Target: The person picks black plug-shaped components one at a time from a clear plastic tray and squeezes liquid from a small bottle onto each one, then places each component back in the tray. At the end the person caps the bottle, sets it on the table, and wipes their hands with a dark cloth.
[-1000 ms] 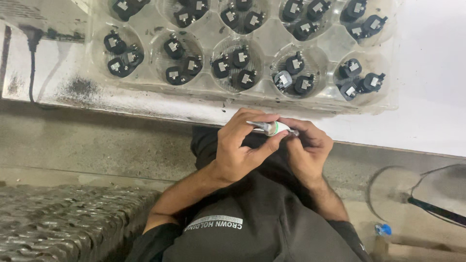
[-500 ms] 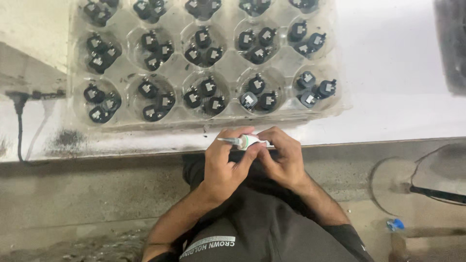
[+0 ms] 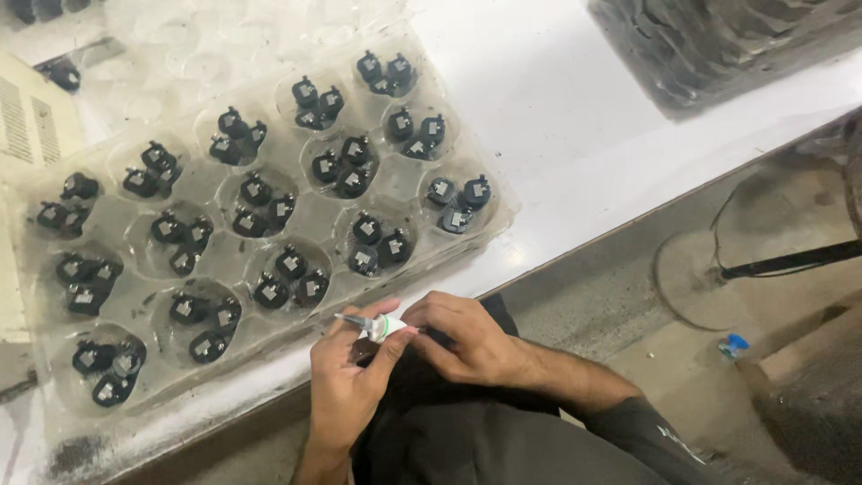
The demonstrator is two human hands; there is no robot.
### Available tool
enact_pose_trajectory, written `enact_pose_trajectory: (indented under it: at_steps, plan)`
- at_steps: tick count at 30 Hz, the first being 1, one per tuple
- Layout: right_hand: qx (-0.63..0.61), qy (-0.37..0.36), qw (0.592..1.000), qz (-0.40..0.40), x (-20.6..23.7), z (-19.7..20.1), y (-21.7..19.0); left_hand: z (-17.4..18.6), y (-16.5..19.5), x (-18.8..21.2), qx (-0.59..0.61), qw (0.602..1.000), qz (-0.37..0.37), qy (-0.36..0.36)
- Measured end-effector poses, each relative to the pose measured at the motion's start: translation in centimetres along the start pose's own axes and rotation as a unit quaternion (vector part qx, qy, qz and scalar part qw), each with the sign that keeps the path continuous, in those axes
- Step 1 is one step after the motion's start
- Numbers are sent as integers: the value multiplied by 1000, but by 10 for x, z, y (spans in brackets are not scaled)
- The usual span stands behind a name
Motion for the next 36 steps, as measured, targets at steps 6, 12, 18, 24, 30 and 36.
enact_pose_trajectory:
  at_steps: [6, 12, 18, 24, 30, 36]
  plan:
    - [-2, 57, 998, -2, 2, 7, -2, -8, -4, 0, 45, 999, 17, -2]
    - [52, 134, 990, 0, 15, 12, 5, -21, -30, -5, 55, 997, -43, 16]
    - [-67, 158, 984, -56, 21, 1, 19, -3, -66, -17, -197, 974, 2, 107]
    - [-133, 144, 977, -80, 26, 0, 28, -9, -29, -8, -240, 935, -222, 138]
    - [-96, 177, 978, -61, 23, 5, 25, -23, 2, 0, -235, 930, -259, 111]
    - [-63, 113, 991, -25, 12, 2, 20, -14, 20, 4, -277, 920, -260, 97]
Point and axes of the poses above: each hand's wrist, its own x-axis away from the middle knuckle, its own z-axis out of the back of the hand, y = z × x, the point moved 7 cm from there along -x, towards the middle knuckle, and after that the axes turned 15 degrees about z, right-handed, at the moved point
